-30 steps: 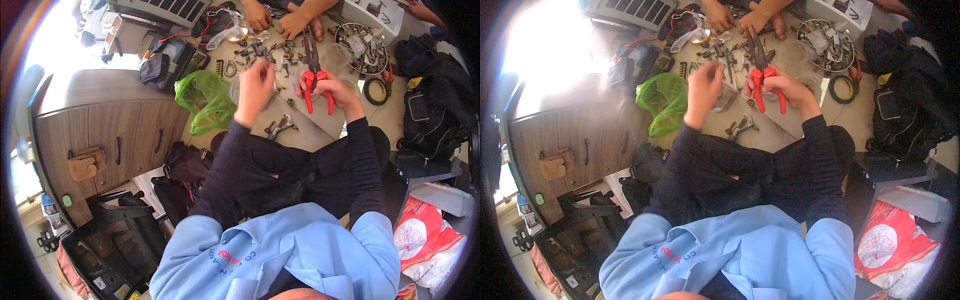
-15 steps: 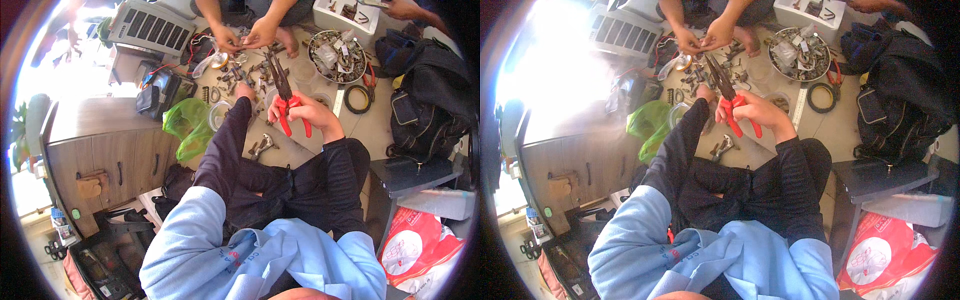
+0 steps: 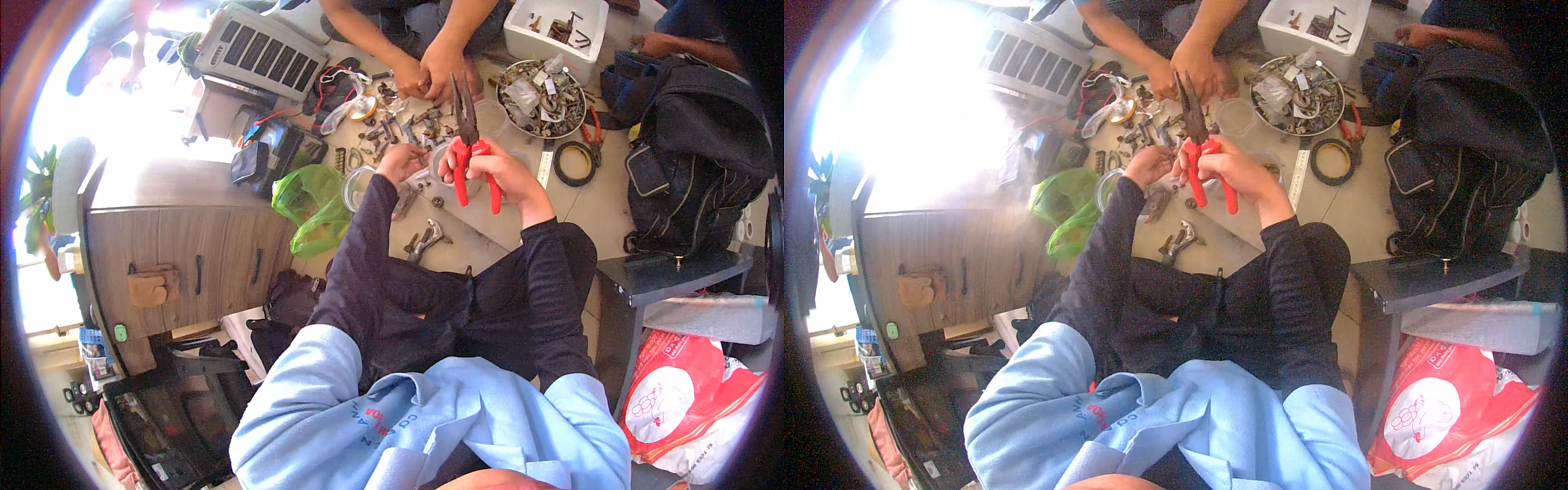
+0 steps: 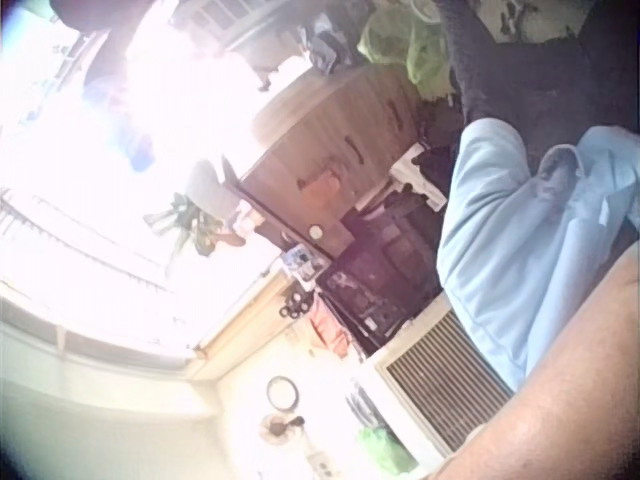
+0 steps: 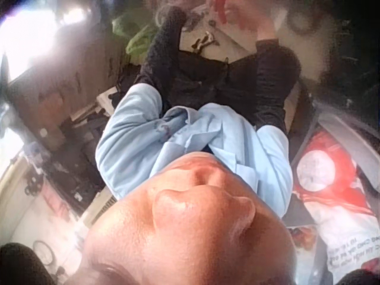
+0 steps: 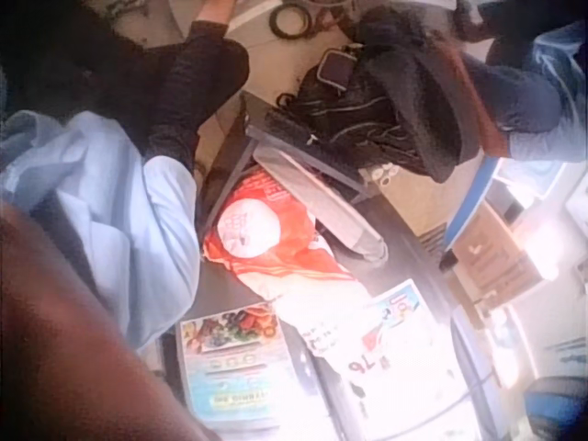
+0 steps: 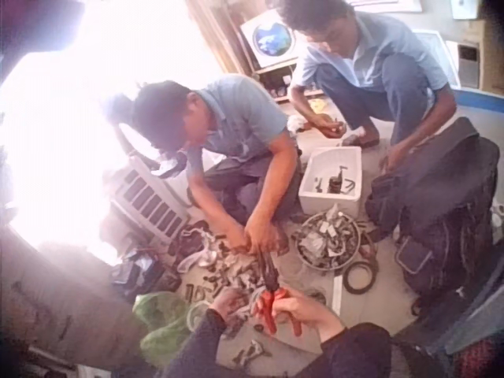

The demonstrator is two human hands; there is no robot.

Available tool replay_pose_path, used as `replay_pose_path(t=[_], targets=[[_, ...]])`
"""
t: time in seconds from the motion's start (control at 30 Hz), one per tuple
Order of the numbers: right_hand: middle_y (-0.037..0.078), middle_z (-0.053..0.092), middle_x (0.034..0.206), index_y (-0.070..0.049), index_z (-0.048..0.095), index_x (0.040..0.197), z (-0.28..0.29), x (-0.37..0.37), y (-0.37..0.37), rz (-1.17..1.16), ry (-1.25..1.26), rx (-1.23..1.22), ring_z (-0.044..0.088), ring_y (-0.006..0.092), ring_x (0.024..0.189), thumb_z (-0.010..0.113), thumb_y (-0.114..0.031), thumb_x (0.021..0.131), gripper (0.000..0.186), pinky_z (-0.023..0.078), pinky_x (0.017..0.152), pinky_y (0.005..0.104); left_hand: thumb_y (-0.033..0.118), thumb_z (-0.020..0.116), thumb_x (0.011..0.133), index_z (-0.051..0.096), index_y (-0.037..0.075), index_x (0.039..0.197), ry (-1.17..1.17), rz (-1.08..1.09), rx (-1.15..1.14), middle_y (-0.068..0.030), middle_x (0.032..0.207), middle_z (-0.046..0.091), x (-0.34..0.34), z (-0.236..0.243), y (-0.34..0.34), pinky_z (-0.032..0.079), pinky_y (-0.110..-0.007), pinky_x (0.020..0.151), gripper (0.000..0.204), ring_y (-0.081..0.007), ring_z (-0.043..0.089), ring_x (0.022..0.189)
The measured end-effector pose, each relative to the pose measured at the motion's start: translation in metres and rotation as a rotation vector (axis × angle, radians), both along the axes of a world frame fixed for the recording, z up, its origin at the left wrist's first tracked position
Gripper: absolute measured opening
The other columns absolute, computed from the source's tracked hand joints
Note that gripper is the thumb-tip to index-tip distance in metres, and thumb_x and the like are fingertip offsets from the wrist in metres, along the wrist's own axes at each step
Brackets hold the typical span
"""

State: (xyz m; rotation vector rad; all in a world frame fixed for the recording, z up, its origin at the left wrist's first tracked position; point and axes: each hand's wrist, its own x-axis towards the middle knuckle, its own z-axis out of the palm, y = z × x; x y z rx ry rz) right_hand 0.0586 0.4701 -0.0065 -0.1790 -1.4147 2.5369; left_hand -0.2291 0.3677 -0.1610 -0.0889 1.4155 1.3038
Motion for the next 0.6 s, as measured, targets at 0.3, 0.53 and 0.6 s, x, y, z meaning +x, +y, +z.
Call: replay_pose_path(t=[0.3,0.53,0.6], targets=[[0.004,0.063,0.087,-0.002,0.062,0.095,-0.011,-0.017,-0.022,-0.141,0.017,0.127,0.063,0.0128,0.078,0.061,-0.014,0.087,0.014,0.049,0.069,0.0273,0.009,0.044,0.091,0.055,-0.002,0.115,0.676,-0.033,0.326,-0.0022,0.077,0.05,0.147,0.179,-0.112,0.038,-0.026,0.063,0.028,-0.01,0.042,0.067],[0.001,0.061,0.086,0.0,0.063,0.116,-0.004,-0.031,-0.078,-0.132,0.173,-0.11,0.058,0.0083,0.07,0.069,-0.022,0.093,0.033,0.047,0.059,0.0237,0.015,0.048,0.093,0.055,-0.002,0.117,0.392,0.073,0.417,-0.0063,0.078,0.055,0.193,0.203,-0.142,0.035,-0.024,0.058,0.03,-0.0094,0.044,0.064],[0.001,0.061,0.088,0.0,0.062,0.117,-0.004,-0.034,-0.088,-0.19,0.203,-0.088,0.059,0.0084,0.07,0.07,-0.021,0.091,0.034,0.047,0.059,0.0237,0.015,0.046,0.095,0.056,-0.001,0.116,0.488,0.059,0.369,-0.0047,0.076,0.057,0.191,0.199,-0.148,0.034,-0.021,0.055,0.028,-0.0066,0.042,0.06]])
